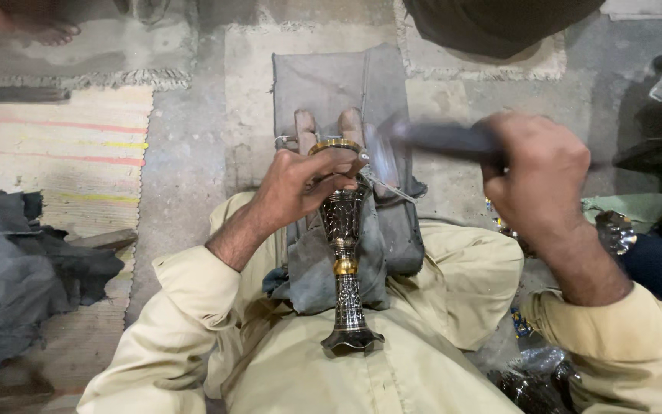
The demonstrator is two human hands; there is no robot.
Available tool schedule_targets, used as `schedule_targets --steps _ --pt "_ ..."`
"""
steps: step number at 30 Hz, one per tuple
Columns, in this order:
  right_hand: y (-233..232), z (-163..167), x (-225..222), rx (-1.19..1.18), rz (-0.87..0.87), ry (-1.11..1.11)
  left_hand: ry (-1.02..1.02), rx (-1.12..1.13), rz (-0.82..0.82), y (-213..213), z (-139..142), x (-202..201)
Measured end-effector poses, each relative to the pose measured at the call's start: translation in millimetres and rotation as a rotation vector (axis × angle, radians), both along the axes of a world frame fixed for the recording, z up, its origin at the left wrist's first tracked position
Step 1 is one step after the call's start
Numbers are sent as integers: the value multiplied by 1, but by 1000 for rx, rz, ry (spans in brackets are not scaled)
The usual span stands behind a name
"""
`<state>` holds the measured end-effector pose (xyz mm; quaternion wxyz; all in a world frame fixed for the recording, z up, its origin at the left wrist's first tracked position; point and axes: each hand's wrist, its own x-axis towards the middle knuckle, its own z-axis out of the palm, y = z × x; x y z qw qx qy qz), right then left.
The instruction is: The person sits on the floor with an ornate metal vase held on a cushion over their lap and engraves decorative patterns into its surface. They hold a small chisel against the vase with one hand and strike it with a wooden mallet held in the other hand, repositioning the chisel repeatedly around the vase body.
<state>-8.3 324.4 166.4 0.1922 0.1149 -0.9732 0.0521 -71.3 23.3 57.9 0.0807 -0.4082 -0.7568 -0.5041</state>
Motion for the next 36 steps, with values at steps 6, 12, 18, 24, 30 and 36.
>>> schedule_targets --steps 6,12,18,24,30,36 --pt "4 7 -9 43 82 -85 -113 107 18 -4 -13 5" --pt "-10 3 -11 -358 -26 -102 -62 86 77 -6 -24 10" --pt "-11 2 -21 81 174 84 -36 81 82 -6 -23 11" --pt "-8 -1 -26 -11 215 37 -39 54 109 -9 -21 11" --pt "-11 11 -27 174 218 65 -36 53 76 -10 -19 7" --pt "-16 17 -21 49 216 72 -14 56 76 -10 -13 9"
